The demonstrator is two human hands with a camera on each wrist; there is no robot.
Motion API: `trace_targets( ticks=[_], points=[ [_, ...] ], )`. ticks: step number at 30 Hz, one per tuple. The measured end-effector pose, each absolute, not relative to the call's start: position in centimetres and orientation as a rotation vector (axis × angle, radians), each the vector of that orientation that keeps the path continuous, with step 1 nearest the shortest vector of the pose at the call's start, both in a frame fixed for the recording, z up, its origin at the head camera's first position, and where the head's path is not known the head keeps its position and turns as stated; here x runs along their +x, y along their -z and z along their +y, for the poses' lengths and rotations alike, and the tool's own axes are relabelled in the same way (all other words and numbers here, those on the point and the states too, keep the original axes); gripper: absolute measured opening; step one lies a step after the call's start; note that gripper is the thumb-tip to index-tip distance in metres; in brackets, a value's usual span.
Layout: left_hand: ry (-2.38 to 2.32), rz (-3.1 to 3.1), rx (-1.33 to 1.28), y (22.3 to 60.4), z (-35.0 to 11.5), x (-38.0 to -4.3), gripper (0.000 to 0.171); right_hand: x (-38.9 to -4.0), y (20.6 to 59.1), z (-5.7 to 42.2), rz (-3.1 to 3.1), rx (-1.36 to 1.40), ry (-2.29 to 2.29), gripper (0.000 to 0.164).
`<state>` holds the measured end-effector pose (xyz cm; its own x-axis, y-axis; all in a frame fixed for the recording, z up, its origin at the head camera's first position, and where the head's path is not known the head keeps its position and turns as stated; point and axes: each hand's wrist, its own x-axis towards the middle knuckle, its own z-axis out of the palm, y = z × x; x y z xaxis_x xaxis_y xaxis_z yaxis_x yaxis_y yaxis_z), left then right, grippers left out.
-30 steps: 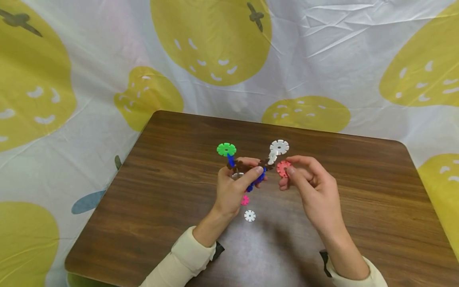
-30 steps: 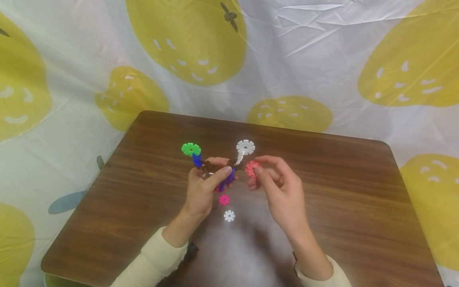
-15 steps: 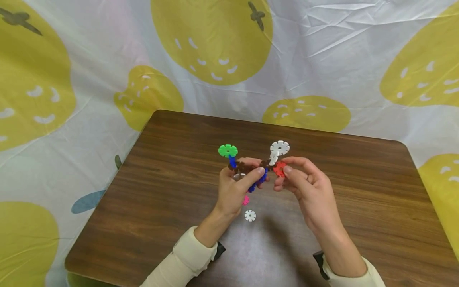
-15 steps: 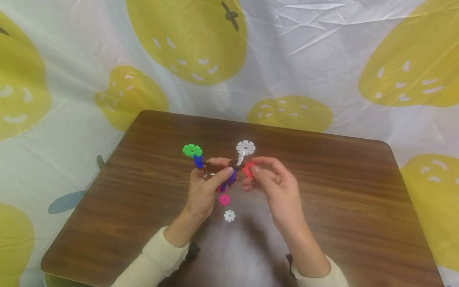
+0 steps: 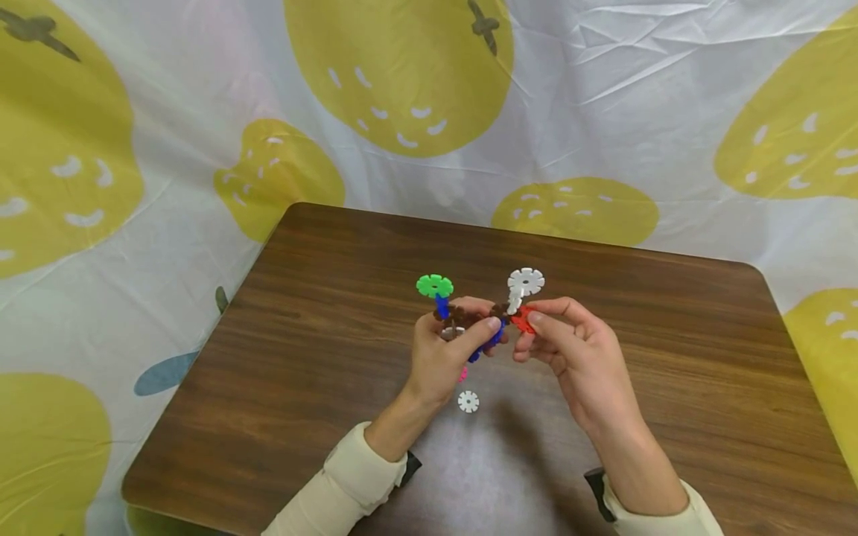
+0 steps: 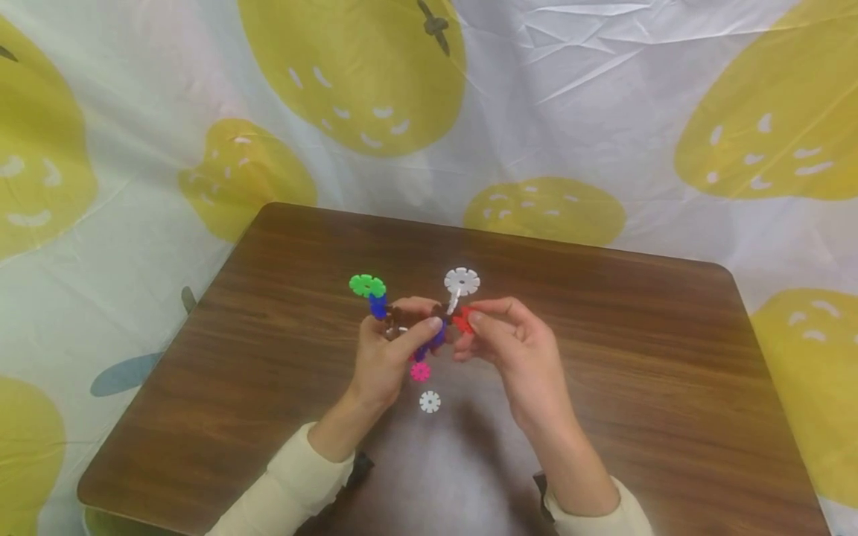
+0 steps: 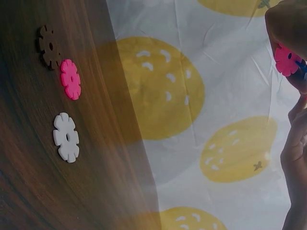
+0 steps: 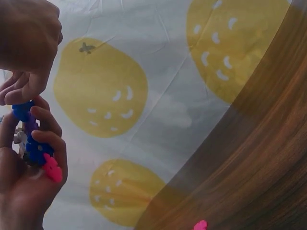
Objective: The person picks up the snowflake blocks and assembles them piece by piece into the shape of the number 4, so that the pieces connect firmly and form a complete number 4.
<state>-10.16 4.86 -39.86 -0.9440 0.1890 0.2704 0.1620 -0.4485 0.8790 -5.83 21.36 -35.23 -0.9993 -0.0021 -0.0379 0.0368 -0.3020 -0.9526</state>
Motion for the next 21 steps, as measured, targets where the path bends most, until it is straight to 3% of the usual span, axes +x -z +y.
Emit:
trace_targets(
  ticks=[8,12,21],
  points=[
    [-2.650,1.584,0.473,39.7,4.7,-10.4,0.022,-5.8,35.4,21.2,1.834,-0.083,2.493,0.023],
    [-2.710,1.546,0.424,39.6,4.3,-10.7,0.013,-6.0,35.8,21.4,2.000,-0.067,2.430,0.032],
    [-2.773,1.494,0.464,39.3,3.3,-11.1,0.017,-7.4,40.8,22.8,2.892,-0.074,1.634,0.042]
  ],
)
